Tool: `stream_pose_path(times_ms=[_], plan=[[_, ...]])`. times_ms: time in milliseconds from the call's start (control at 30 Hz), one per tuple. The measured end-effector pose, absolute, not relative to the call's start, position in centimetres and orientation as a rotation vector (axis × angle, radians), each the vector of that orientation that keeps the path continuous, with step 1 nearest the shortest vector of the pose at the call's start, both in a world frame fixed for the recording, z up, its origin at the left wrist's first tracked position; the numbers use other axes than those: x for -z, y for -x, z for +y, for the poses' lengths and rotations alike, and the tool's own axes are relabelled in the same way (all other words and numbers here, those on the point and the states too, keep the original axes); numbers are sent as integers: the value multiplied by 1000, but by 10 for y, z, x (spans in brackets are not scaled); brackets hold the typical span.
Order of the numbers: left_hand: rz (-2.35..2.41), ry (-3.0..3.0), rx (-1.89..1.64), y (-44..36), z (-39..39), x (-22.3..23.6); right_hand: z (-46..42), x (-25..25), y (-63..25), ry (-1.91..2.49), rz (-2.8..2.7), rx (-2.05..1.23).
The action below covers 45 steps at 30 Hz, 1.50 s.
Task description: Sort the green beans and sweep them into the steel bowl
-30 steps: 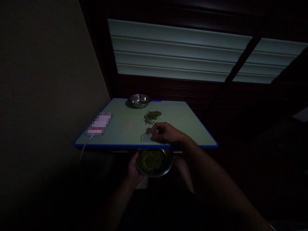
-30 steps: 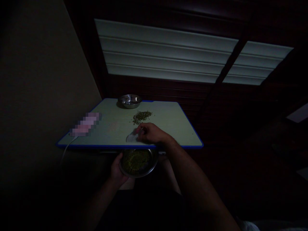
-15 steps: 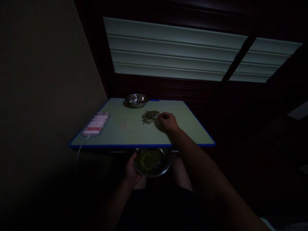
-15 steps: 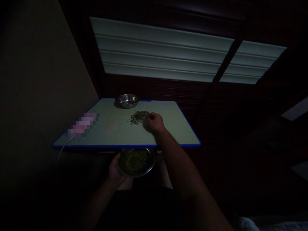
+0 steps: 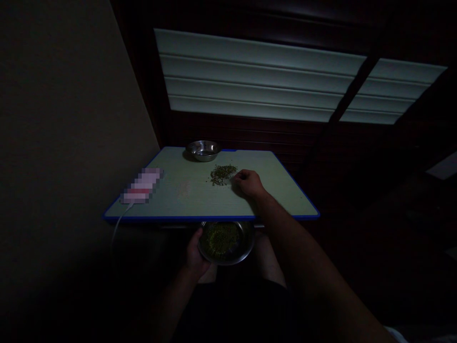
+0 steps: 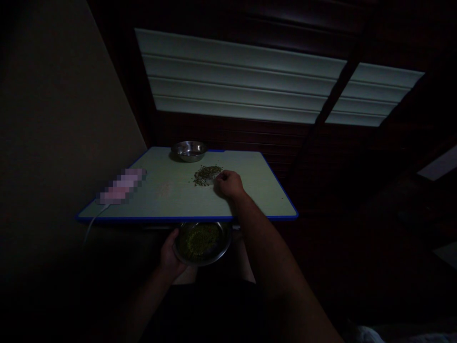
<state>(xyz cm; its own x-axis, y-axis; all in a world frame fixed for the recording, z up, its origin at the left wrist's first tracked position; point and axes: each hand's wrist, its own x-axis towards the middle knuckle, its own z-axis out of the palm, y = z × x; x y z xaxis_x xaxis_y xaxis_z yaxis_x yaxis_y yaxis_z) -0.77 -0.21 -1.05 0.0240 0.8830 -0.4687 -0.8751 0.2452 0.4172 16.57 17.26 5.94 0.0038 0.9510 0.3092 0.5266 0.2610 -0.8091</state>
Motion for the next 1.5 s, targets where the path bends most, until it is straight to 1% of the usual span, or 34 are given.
stream_pose_path(times_ms=[467,700,867,1200,1500], plan=[[766,-39,-1342,8,-3,9,165,-67,-164,1350,-1561,-804],[776,-52,-1344,9,-3,11,157,-75,-167,1454,-1592,-589],[760,-60,-1354,9,-2,14,155,-76,-166,1510,-1615,-508],[680,-62,-1347,11,-3,16,160,-70,-167,1495,-1617,-494],[772,-45,-1379,9,-2,14,163,-68,-167,1398,-1612,-622]])
